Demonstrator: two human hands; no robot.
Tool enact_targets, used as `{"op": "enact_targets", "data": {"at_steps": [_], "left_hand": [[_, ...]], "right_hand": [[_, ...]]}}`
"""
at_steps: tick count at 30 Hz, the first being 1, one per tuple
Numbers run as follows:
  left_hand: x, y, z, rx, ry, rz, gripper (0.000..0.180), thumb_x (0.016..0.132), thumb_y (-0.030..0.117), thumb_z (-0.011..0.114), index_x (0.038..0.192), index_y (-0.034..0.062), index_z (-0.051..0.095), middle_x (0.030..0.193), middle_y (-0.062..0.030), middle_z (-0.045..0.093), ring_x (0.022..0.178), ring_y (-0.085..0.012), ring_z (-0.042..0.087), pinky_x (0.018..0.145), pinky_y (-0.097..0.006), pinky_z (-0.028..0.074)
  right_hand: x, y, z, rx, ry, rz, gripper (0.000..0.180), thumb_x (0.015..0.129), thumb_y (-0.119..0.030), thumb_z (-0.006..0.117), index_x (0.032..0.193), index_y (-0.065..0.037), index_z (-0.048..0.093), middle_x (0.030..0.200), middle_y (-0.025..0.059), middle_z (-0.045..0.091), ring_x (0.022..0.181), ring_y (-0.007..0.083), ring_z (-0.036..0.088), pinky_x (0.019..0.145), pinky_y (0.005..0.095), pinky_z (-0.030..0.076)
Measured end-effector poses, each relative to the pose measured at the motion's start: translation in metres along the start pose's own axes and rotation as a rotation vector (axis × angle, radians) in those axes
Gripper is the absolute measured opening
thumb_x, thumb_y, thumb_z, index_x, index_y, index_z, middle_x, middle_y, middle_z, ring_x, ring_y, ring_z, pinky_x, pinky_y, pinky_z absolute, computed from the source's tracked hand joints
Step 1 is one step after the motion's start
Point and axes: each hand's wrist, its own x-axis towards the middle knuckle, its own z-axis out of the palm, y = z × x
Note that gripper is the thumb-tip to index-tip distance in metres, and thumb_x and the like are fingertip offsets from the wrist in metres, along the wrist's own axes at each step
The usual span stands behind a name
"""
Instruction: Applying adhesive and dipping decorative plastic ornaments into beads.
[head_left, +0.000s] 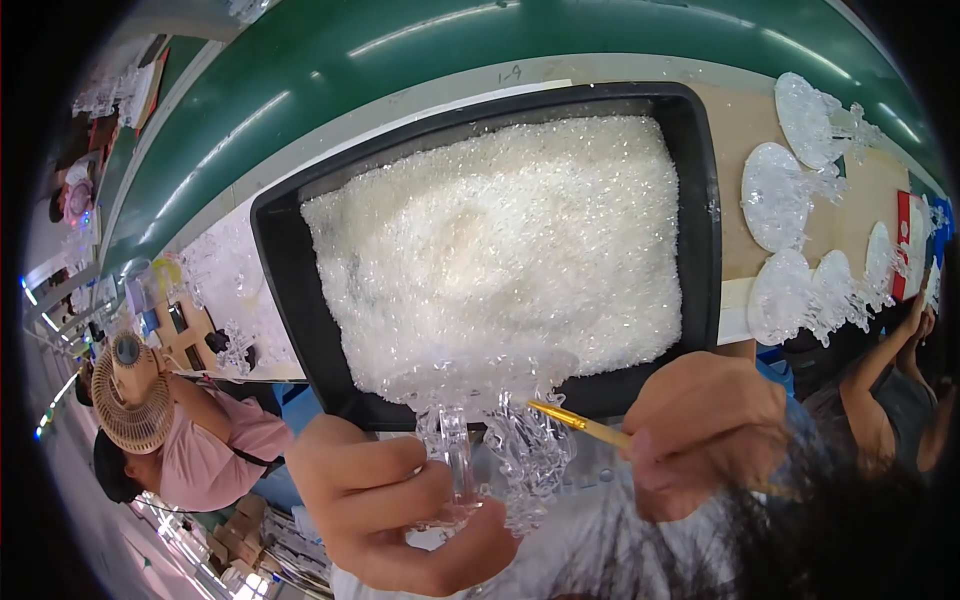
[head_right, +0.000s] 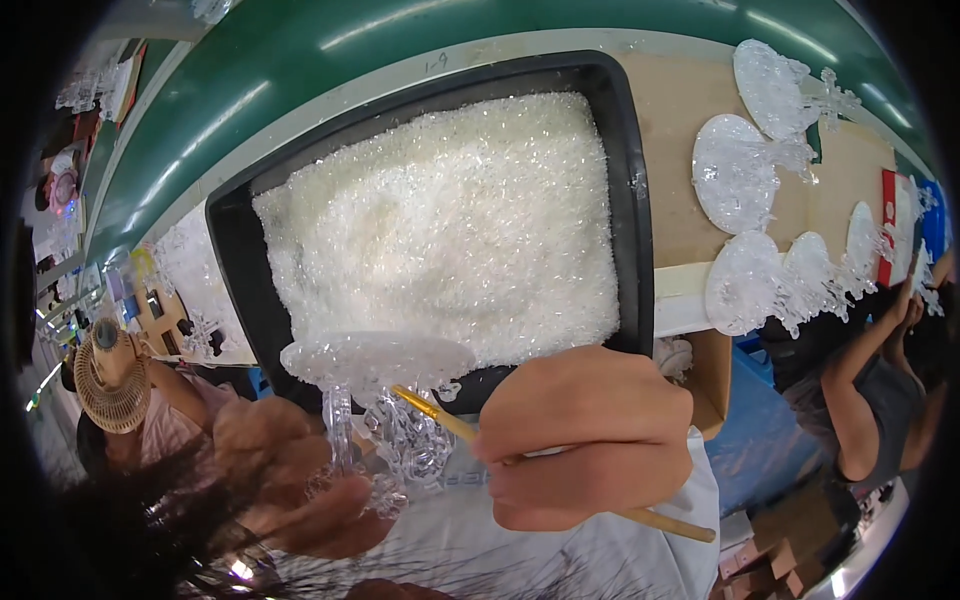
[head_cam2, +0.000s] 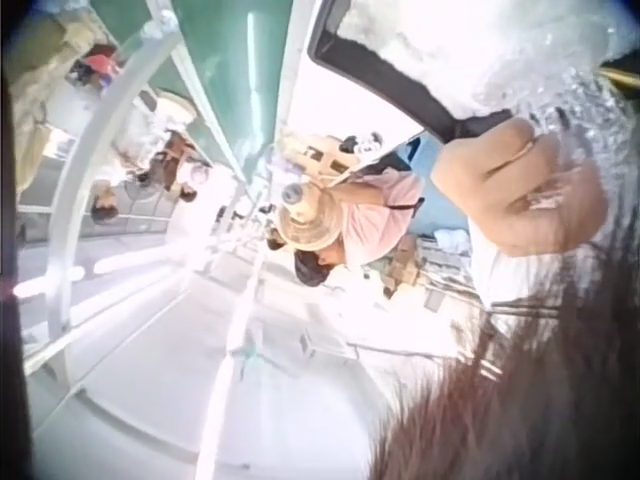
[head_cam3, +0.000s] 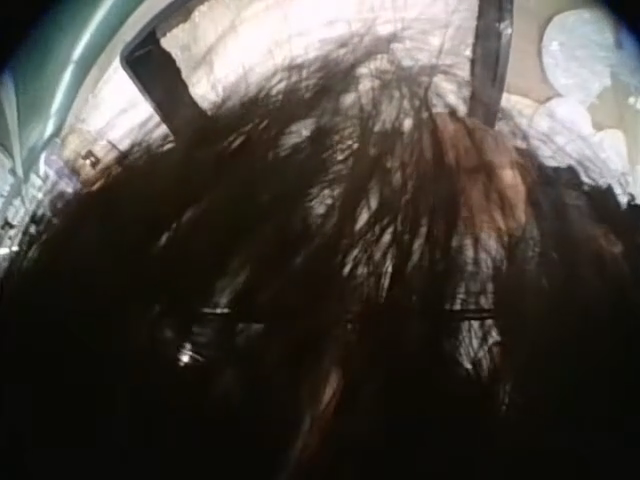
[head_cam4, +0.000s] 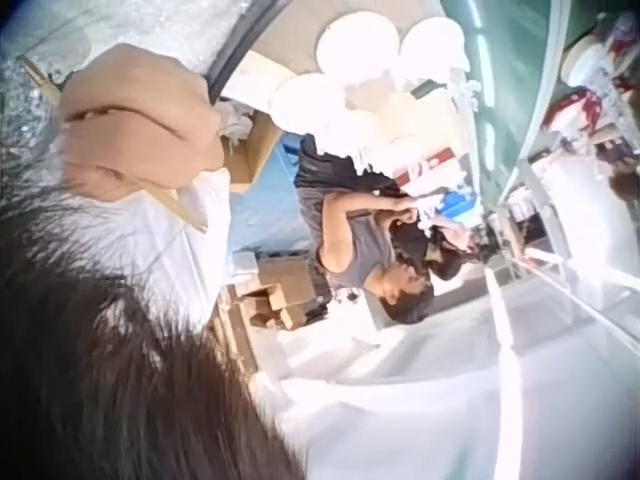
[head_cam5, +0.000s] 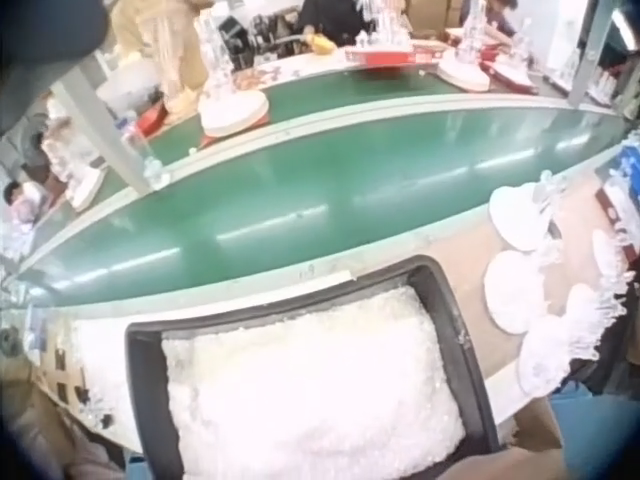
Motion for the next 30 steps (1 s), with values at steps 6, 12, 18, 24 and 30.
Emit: {"op": "enact_targets", "data": {"at_steps": [6,12,18,24,30], "left_hand": [[0.002,0.013,-0.001,-0.074,0.021,-0.23,0.007,0.081,0.021,0.061,0.083,0.0145,0.061,0.089,-0.0019,0.057,0.07,-0.0156,0.052,0.066,-0.034,0.041],[0.005,0.02,0.001,-0.12,0.045,-0.438,0.009,0.08,0.022,0.061,0.083,0.013,0.06,0.092,-0.0049,0.057,0.068,-0.0149,0.052,0.065,-0.033,0.04],[0.0,0.029,0.01,-0.188,0.07,-0.643,0.012,0.08,0.023,0.062,0.082,0.0116,0.058,0.096,-0.0079,0.056,0.067,-0.0142,0.051,0.064,-0.032,0.04],[-0.005,0.041,0.022,-0.25,0.101,-0.851,0.015,0.08,0.024,0.063,0.082,0.0101,0.057,0.1,-0.0109,0.056,0.065,-0.0134,0.051,0.063,-0.03,0.04],[-0.008,0.05,0.035,-0.313,0.137,-1.058,0.018,0.079,0.025,0.063,0.082,0.0087,0.056,0.104,-0.0139,0.055,0.064,-0.0127,0.05,0.062,-0.029,0.04]], "right_hand": [[-0.004,0.005,0.006,-0.049,-0.01,-0.03,0.01,0.057,0.006,0.071,0.063,0.003,0.064,0.066,0.0211,0.063,0.043,0.0202,0.056,0.038,0.0282,0.048],[-0.005,-0.009,-0.006,-0.118,-0.195,0.171,0.024,0.058,0.004,0.08,0.077,-0.005,0.069,0.081,0.0106,0.069,0.061,0.0239,0.067,0.051,0.0342,0.054],[-0.006,-0.007,-0.003,-0.134,-0.187,0.178,0.024,0.057,0.004,0.08,0.075,-0.005,0.068,0.082,0.0107,0.069,0.061,0.0229,0.067,0.051,0.0344,0.055],[-0.005,-0.004,-0.001,-0.119,-0.155,0.149,0.02,0.06,0.005,0.077,0.071,-0.006,0.064,0.082,0.0122,0.069,0.059,0.0227,0.066,0.049,0.0324,0.054],[-0.005,-0.005,-0.007,-0.117,-0.184,0.127,0.021,0.059,0.003,0.078,0.074,-0.005,0.067,0.087,0.0132,0.07,0.06,0.0234,0.067,0.05,0.0309,0.054]]}}
